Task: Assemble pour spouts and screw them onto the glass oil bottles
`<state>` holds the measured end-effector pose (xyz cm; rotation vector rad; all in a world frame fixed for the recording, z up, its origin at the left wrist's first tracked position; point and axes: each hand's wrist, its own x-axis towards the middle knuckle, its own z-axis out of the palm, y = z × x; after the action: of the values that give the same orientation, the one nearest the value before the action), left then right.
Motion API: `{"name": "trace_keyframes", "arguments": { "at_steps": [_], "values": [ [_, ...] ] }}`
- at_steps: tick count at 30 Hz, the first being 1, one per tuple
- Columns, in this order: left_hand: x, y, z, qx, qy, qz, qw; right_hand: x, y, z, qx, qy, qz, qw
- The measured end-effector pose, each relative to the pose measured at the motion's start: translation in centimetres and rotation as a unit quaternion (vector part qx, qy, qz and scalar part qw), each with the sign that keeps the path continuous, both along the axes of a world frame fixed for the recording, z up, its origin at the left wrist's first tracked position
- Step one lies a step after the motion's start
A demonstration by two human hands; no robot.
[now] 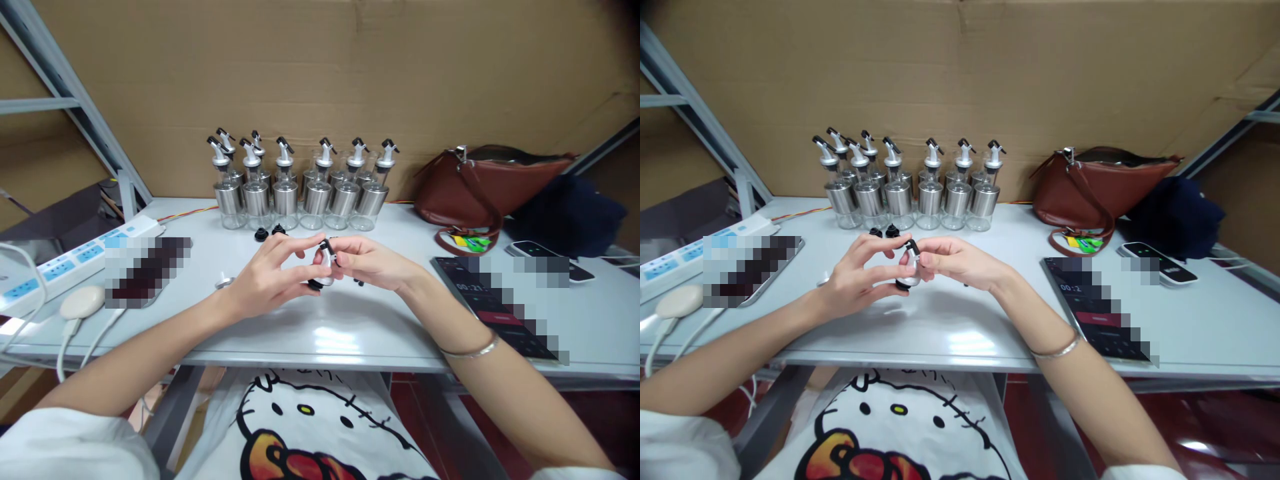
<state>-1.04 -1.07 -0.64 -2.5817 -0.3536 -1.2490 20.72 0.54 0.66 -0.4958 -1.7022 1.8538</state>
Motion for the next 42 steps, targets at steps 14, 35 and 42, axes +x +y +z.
{"name": "trace_keyframes", "arguments": {
  "at_steps": [14, 35, 42],
  "values": [
    [-0.20, 0.67, 0.06, 0.012, 0.027, 0.031, 0.999, -0.50, -0.24, 0.18, 0.000, 0.044, -0.141, 0.989],
    [-0.31, 0.70, 0.18, -0.009, 0.064, 0.058, 0.996, -0.29, -0.36, 0.57, -0.017, 0.075, -0.141, 0.987],
    [-0.32, 0.59, 0.17, 0.006, 0.051, 0.049, 0.997, -0.20, -0.32, 0.46, -0.070, 0.073, -0.110, 0.989]
  ]
}}
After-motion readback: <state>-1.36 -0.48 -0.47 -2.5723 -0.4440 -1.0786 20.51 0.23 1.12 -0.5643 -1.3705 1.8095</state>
